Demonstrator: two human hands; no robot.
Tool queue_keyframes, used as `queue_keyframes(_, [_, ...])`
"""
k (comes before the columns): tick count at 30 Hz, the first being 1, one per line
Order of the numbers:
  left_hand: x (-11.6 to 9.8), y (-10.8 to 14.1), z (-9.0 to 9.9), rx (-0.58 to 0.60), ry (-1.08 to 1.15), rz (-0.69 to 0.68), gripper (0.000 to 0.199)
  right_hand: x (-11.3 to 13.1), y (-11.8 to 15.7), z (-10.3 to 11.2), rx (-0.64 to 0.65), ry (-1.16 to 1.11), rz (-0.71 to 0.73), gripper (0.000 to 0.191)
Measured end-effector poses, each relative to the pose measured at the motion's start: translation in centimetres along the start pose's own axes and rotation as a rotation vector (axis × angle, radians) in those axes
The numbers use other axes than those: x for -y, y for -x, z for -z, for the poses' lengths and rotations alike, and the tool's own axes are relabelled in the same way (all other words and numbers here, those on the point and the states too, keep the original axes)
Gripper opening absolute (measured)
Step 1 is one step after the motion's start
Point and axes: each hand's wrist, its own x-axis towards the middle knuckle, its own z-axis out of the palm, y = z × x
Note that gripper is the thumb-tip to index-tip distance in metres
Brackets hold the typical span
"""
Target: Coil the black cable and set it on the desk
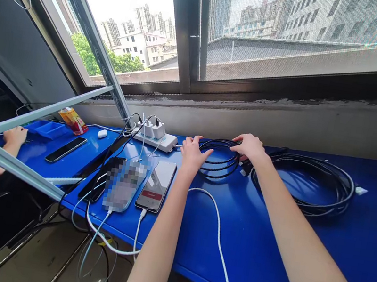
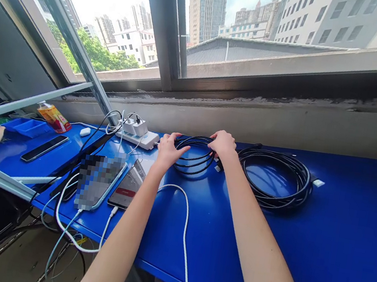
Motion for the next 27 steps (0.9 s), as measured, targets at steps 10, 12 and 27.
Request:
queue_keyframes(10, [-1.9,1.3,-2.6,0.46,-0.203,-0.49,0.036,0.0,0.2,0.9,0.162,0.082,-0.076,0.022])
queue_keyframes(12, [-2.3,1.8,-2.7,0.444,-0.221,-0.482,0.032,0.0,0.3,1.1,0.154,0.089,-0.077,0.021])
queue_keyframes(27, [-3.3,3.2,-3.6,0.314,-0.264,-0.367,0.033,1.6,1.8,1.5,-0.126,0.151,0.051,0.024])
